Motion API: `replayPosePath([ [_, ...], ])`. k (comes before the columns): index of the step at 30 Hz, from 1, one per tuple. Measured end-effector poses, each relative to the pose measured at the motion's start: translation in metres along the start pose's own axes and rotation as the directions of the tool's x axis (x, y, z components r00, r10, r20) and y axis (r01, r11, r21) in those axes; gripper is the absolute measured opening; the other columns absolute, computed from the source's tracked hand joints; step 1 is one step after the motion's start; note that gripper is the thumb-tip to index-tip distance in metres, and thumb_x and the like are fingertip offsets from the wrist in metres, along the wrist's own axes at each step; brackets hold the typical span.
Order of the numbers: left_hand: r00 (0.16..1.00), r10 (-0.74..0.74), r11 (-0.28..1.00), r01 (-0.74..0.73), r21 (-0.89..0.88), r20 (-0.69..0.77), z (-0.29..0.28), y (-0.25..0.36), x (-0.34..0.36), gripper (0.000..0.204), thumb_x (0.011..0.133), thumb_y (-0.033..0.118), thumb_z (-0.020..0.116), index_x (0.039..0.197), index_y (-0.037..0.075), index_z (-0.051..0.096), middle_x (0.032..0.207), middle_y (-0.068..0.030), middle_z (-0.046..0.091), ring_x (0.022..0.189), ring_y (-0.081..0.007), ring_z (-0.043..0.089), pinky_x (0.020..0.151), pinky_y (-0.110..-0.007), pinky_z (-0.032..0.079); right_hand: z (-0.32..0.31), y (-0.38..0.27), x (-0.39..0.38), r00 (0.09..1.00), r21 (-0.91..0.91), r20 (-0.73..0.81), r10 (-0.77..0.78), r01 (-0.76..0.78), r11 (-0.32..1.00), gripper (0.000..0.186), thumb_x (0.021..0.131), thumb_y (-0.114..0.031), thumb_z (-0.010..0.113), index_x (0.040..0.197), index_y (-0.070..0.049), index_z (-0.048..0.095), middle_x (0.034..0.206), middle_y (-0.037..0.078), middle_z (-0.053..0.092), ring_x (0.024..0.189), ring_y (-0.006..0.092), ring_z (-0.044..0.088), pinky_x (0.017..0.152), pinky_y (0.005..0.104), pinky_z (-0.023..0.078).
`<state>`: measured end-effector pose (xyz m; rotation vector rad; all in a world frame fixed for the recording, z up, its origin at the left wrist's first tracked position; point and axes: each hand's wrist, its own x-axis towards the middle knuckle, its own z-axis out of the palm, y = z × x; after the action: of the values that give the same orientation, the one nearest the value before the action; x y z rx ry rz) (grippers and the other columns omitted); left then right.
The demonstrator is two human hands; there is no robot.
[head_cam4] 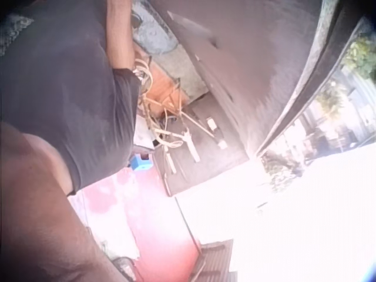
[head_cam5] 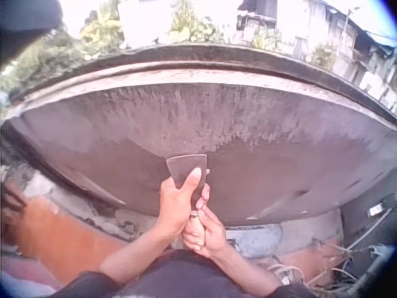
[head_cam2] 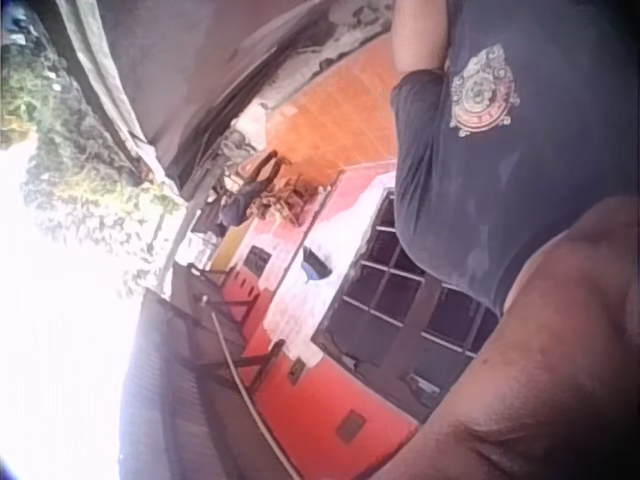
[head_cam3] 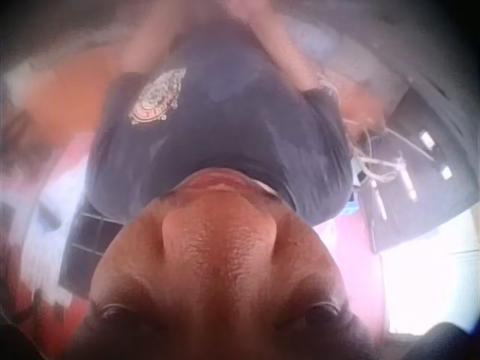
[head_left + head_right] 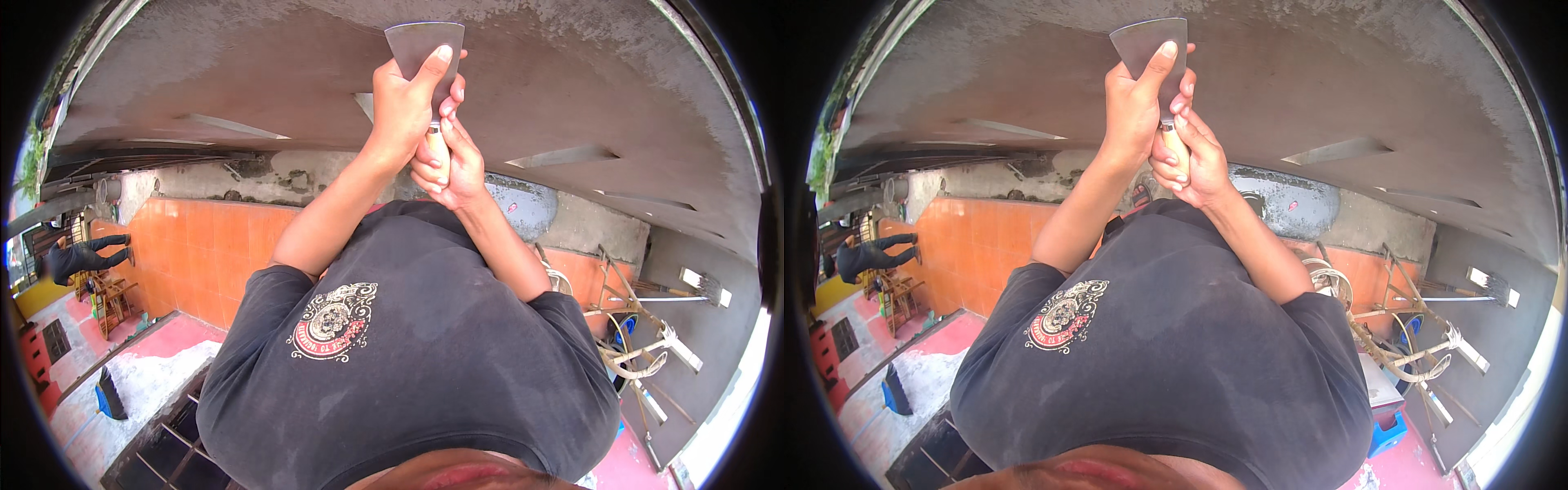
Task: The person uses a trowel to apply and smooth plaster onto a curved wall surface. They repeatedly scoop material and spread it evenly across the wall, working in sections to create a uniform finish.
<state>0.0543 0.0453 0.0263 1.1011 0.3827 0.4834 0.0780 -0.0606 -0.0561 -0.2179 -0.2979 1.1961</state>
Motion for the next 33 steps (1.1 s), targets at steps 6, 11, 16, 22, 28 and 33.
replayPosePath([
  [6,0.995,0.081,0.989,-0.074,-0.125,0.052,-0.002,0.003,0.015,0.030,0.104,0.027,0.059,0.113,-0.002,0.064,0.070,-0.0064,0.062,0.053,-0.0104,0.052,0.050,-0.023,0.043,0.004,-0.016,0.010,0.997,-0.142,-0.049,-0.056,0.048,0.989,0.018,0.110,-0.032,0.039,0.118,-0.016,0.044,0.070,0.009,0.048,0.042,0.0096,0.036,0.037,0.0219,0.033],
  [11,0.964,0.156,0.964,-0.101,-0.248,0.215,-0.020,-0.026,0.011,0.048,0.104,0.034,0.058,0.126,-0.008,0.054,0.080,-0.0111,0.067,0.072,-0.0195,0.065,0.071,-0.035,0.057,0.006,-0.045,-0.017,0.999,-0.436,-0.043,0.022,-0.038,0.899,0.027,0.106,-0.023,0.048,0.128,-0.006,0.048,0.070,0.006,0.049,0.044,0.0067,0.037,0.038,0.0203,0.033],
  [16,0.906,0.004,1.000,-0.005,0.002,0.422,-0.062,-0.072,-0.018,0.040,0.107,0.033,0.052,0.122,-0.002,0.064,0.108,-0.0146,0.072,0.106,-0.0222,0.069,0.089,-0.037,0.057,0.023,-0.136,-0.077,0.988,-0.709,-0.137,-0.065,-0.052,0.703,0.035,0.103,-0.015,0.053,0.134,0.001,0.052,0.069,0.004,0.050,0.044,0.0032,0.036,0.038,0.0178,0.030],
  [22,0.885,-0.204,0.979,0.178,0.100,0.419,-0.102,-0.099,-0.049,0.039,0.109,0.029,0.045,0.124,-0.003,0.063,0.112,-0.0183,0.071,0.107,-0.0239,0.068,0.090,-0.037,0.057,0.087,-0.192,-0.055,0.951,-0.914,-0.274,-0.145,-0.211,0.346,0.037,0.102,-0.017,0.056,0.135,0.000,0.057,0.067,0.003,0.052,0.043,0.0019,0.036,0.038,0.0179,0.027],
  [28,0.882,-0.217,0.975,0.212,0.059,0.418,-0.083,-0.123,-0.071,0.032,0.107,0.023,0.049,0.119,-0.002,0.066,0.099,-0.0094,0.072,0.094,-0.0161,0.069,0.081,-0.030,0.055,0.101,-0.079,0.047,0.988,-0.988,-0.140,0.059,-0.144,0.059,0.048,0.100,-0.031,0.061,0.140,-0.007,0.056,0.068,-0.004,0.055,0.051,0.0037,0.043,0.045,0.0228,0.035],
  [33,0.922,-0.102,0.993,0.116,-0.014,0.373,-0.095,-0.114,-0.078,0.027,0.106,0.019,0.053,0.117,-0.001,0.068,0.095,-0.0085,0.071,0.091,-0.0154,0.068,0.080,-0.030,0.055,0.101,-0.078,0.033,0.956,-0.942,-0.276,0.101,-0.290,0.168,0.049,0.099,-0.029,0.061,0.141,-0.005,0.054,0.068,-0.003,0.055,0.048,0.0033,0.043,0.042,0.0220,0.032],
])
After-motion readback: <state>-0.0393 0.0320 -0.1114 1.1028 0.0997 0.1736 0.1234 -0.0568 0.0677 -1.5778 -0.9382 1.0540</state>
